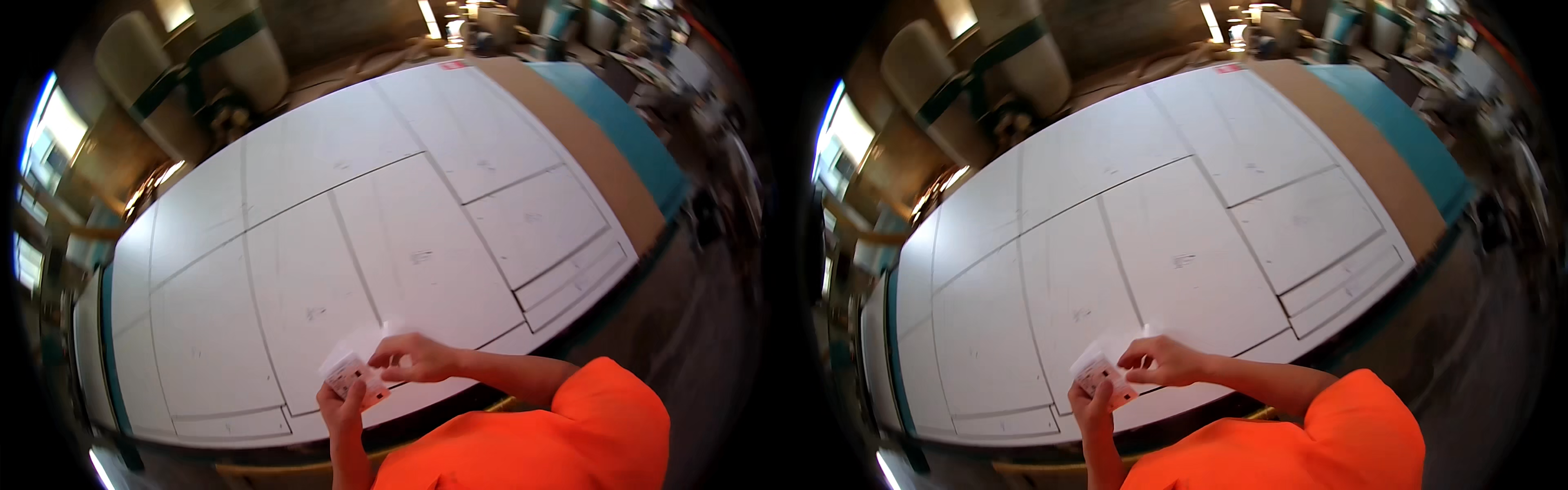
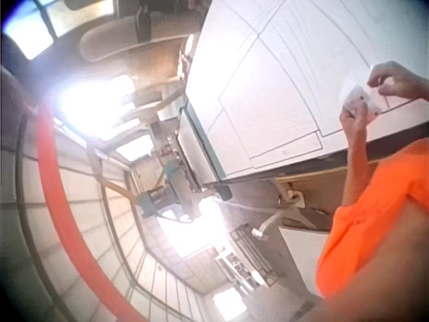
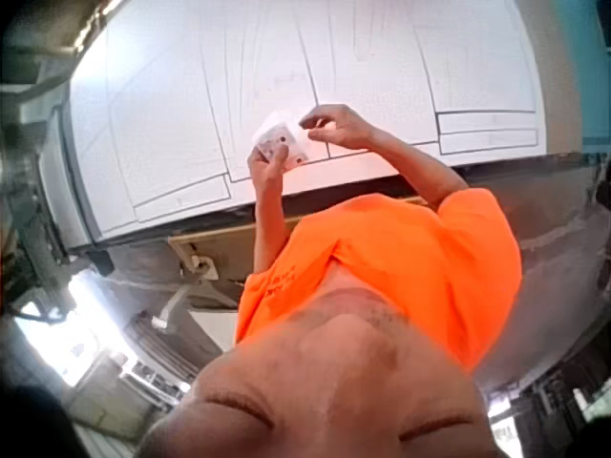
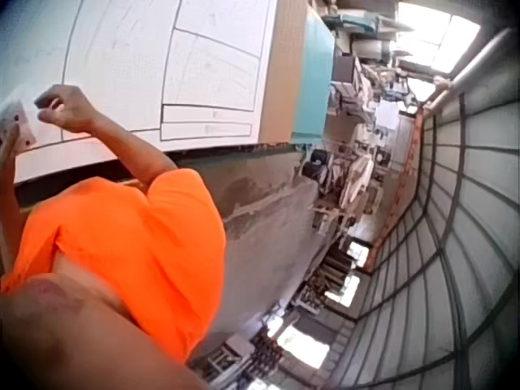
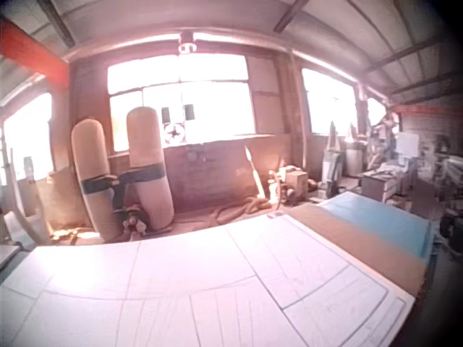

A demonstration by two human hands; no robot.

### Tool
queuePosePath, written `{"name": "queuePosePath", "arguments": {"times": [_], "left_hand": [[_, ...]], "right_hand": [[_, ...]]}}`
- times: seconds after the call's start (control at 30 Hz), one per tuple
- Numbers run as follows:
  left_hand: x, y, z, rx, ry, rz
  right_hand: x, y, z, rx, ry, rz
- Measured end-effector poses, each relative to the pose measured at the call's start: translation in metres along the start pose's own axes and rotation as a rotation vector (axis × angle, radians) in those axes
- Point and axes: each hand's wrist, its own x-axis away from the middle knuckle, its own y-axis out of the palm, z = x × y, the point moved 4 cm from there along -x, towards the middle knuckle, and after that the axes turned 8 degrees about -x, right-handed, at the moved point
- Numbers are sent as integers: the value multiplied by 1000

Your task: The person applies adhesive labels to several white boards on a machine, then moves some labeled pieces and a long plastic strip to a separate table.

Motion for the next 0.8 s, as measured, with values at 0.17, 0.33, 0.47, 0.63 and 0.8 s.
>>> {"name": "queuePosePath", "arguments": {"times": [0.17,0.33,0.47,0.63,0.8], "left_hand": [[21,26,-13,-123,77,-222],[48,17,-23,-113,308,-547],[60,-24,-32,-211,303,-681],[69,-109,-32,-184,386,-616],[64,-161,-11,-129,310,-457]], "right_hand": [[44,37,-19,45,-83,234],[117,77,-29,-27,-241,661],[121,139,-23,-82,-298,815],[92,212,-33,10,-318,749],[40,224,-42,46,-211,634]]}}
